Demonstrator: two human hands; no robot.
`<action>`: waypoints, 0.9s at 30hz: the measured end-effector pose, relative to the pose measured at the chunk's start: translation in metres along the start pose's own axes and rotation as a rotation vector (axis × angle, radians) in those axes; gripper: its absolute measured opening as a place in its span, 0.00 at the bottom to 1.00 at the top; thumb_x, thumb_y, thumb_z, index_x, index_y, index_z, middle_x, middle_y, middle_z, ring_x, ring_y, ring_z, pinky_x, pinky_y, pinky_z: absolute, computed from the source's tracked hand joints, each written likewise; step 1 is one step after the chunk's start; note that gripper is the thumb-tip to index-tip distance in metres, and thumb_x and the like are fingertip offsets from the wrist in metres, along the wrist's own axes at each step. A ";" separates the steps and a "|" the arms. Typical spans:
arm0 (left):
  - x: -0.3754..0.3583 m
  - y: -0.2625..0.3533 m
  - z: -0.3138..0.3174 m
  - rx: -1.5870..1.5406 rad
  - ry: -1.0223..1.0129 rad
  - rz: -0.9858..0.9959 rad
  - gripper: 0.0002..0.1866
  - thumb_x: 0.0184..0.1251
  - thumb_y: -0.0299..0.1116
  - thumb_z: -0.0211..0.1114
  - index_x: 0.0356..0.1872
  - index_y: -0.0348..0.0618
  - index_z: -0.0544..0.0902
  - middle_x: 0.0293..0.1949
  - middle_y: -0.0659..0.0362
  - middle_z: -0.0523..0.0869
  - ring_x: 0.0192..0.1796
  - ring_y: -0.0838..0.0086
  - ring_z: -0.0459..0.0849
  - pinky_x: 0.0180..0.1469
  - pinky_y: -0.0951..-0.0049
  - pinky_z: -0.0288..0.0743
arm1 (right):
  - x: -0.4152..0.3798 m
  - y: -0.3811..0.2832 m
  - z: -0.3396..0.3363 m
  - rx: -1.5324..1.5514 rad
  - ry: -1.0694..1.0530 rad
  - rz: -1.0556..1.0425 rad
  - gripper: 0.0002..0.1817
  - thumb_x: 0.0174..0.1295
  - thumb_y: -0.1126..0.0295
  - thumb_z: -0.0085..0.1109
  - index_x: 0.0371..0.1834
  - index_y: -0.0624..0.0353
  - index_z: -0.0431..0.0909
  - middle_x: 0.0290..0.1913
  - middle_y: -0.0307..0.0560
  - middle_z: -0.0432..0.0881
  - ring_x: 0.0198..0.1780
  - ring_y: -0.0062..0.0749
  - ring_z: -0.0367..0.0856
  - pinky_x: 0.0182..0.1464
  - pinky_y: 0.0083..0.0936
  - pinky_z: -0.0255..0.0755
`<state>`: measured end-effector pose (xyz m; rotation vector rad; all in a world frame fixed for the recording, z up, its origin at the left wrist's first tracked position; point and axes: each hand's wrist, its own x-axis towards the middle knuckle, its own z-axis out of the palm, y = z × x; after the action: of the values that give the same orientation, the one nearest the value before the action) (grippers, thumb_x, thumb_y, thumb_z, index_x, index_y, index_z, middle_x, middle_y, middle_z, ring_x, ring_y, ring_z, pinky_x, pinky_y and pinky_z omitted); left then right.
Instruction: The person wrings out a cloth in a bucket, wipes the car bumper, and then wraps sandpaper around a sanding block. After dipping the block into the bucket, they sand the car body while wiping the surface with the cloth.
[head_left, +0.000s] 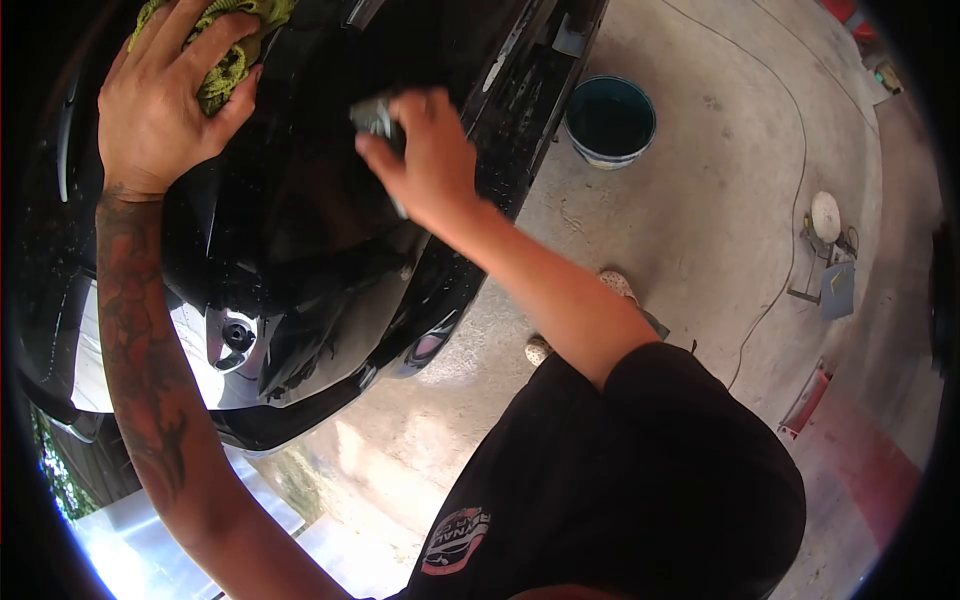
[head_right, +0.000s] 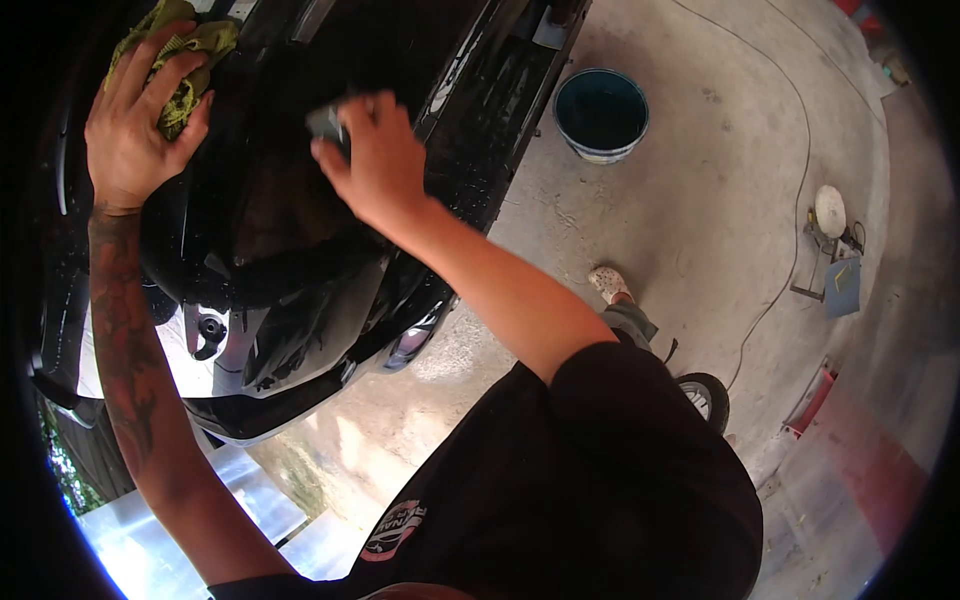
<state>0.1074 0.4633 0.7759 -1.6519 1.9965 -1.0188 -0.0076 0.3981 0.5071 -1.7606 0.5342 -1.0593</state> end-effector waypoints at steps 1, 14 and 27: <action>0.000 0.000 0.000 0.007 0.004 0.005 0.17 0.57 0.34 0.76 0.49 0.52 0.87 0.63 0.68 0.85 0.60 0.62 0.87 0.59 0.62 0.83 | -0.019 0.005 0.004 0.030 0.009 -0.045 0.22 0.60 0.58 0.76 0.51 0.54 0.78 0.55 0.52 0.77 0.53 0.54 0.81 0.48 0.48 0.81; 0.000 0.000 0.000 0.022 -0.004 0.005 0.17 0.58 0.35 0.75 0.50 0.53 0.87 0.64 0.69 0.85 0.59 0.62 0.87 0.59 0.62 0.83 | -0.028 0.021 0.001 -0.004 0.044 -0.062 0.21 0.60 0.60 0.75 0.51 0.55 0.78 0.54 0.53 0.77 0.52 0.54 0.80 0.47 0.47 0.81; 0.000 -0.001 -0.001 0.020 -0.017 0.015 0.18 0.58 0.34 0.76 0.51 0.53 0.87 0.64 0.67 0.85 0.60 0.61 0.87 0.59 0.62 0.83 | -0.036 0.034 -0.003 -0.040 0.035 -0.032 0.19 0.62 0.63 0.73 0.51 0.56 0.78 0.55 0.54 0.78 0.52 0.56 0.80 0.48 0.48 0.81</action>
<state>0.1080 0.4633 0.7773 -1.6275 1.9785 -1.0134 -0.0250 0.4088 0.4620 -1.7938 0.5545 -1.1101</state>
